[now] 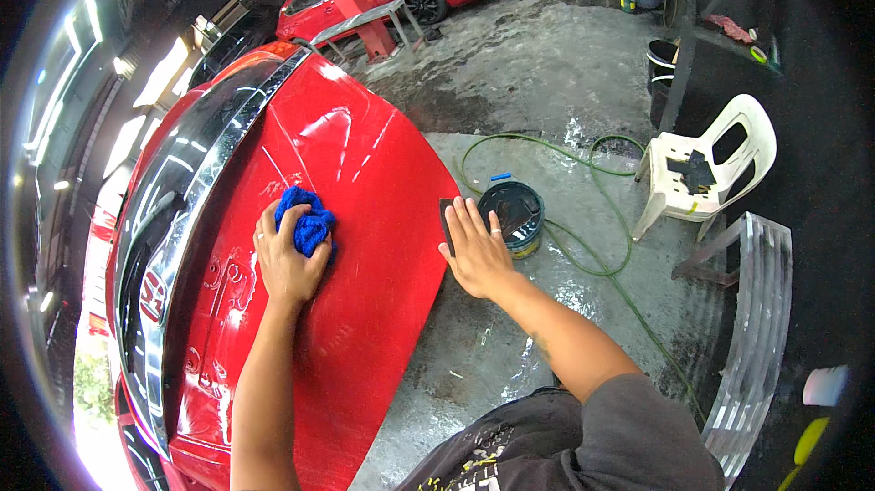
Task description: The person uses a sanding block and a blue microfiber cloth to polish the rear trunk of a red car. They alternate between rubbing the surface with the block and wiping it with the cloth, working across the panel in a garage setting.
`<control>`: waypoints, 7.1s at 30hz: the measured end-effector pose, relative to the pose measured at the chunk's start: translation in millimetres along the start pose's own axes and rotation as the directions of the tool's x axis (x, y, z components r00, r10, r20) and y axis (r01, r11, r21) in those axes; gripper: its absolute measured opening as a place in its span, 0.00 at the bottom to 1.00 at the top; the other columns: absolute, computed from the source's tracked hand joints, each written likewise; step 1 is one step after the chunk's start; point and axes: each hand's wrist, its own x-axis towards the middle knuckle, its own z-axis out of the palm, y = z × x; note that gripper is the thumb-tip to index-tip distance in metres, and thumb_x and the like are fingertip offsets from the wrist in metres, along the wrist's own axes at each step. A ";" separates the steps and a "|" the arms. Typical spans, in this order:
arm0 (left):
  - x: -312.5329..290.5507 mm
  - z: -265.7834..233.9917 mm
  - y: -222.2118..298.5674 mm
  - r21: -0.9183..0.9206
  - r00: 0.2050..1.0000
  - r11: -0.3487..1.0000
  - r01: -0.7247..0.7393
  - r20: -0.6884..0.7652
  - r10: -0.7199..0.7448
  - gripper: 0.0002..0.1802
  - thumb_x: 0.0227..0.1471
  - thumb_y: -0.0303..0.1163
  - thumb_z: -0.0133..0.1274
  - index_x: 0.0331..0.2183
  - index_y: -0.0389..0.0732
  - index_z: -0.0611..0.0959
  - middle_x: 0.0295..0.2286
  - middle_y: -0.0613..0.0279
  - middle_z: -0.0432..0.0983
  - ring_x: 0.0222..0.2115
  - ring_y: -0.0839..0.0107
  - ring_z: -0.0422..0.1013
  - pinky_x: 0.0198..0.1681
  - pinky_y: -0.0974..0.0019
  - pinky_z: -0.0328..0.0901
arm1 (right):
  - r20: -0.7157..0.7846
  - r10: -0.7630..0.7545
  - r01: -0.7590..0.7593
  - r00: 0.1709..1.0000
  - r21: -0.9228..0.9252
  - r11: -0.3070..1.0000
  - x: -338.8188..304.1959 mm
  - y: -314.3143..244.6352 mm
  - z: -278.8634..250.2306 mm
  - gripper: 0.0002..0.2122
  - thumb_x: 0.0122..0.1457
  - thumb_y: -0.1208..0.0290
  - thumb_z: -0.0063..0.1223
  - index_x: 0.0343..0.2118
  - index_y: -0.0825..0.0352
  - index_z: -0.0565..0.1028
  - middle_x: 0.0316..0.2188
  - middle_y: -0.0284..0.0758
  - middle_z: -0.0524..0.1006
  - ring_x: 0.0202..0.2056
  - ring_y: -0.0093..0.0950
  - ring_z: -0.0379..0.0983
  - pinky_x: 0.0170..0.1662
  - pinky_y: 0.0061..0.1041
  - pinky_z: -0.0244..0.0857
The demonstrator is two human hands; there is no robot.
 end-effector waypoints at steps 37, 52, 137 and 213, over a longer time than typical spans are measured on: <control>9.6 3.9 4.2 0.005 0.997 0.999 0.042 0.069 -0.042 0.32 0.41 0.38 0.72 0.52 0.48 0.87 0.59 0.42 0.74 0.61 0.39 0.70 0.65 0.39 0.65 | -0.248 -0.384 0.412 0.889 0.071 0.908 118.1 60.2 -12.9 0.38 0.78 0.49 0.45 0.80 0.72 0.53 0.83 0.50 0.50 0.83 0.45 0.43 0.81 0.57 0.38; 3.4 6.3 -2.0 -0.057 1.000 0.998 0.008 0.012 -0.007 0.33 0.42 0.38 0.71 0.53 0.48 0.87 0.59 0.44 0.75 0.61 0.43 0.69 0.68 0.42 0.61 | -0.307 -0.326 0.402 0.894 0.226 0.888 -63.2 -155.2 21.3 0.38 0.73 0.54 0.53 0.77 0.75 0.59 0.79 0.64 0.53 0.80 0.63 0.48 0.78 0.69 0.42; 1.9 9.5 -18.9 -0.118 0.991 0.992 -0.044 -0.133 0.028 0.32 0.56 0.34 0.65 0.63 0.57 0.82 0.64 0.46 0.73 0.66 0.42 0.68 0.70 0.40 0.62 | -0.309 0.163 -0.092 0.937 0.231 0.969 -71.0 -134.1 40.0 0.32 0.81 0.57 0.41 0.78 0.77 0.56 0.81 0.58 0.52 0.82 0.53 0.44 0.83 0.46 0.41; 16.0 9.1 57.9 -0.127 0.691 0.814 0.567 -0.464 -0.554 0.19 0.45 0.31 0.76 0.39 0.45 0.85 0.47 0.50 0.79 0.50 0.47 0.76 0.57 0.48 0.71 | 0.101 -0.729 0.459 0.677 0.717 0.525 55.4 27.3 -129.2 0.52 0.66 0.46 0.69 0.82 0.67 0.50 0.82 0.55 0.50 0.81 0.52 0.48 0.81 0.53 0.45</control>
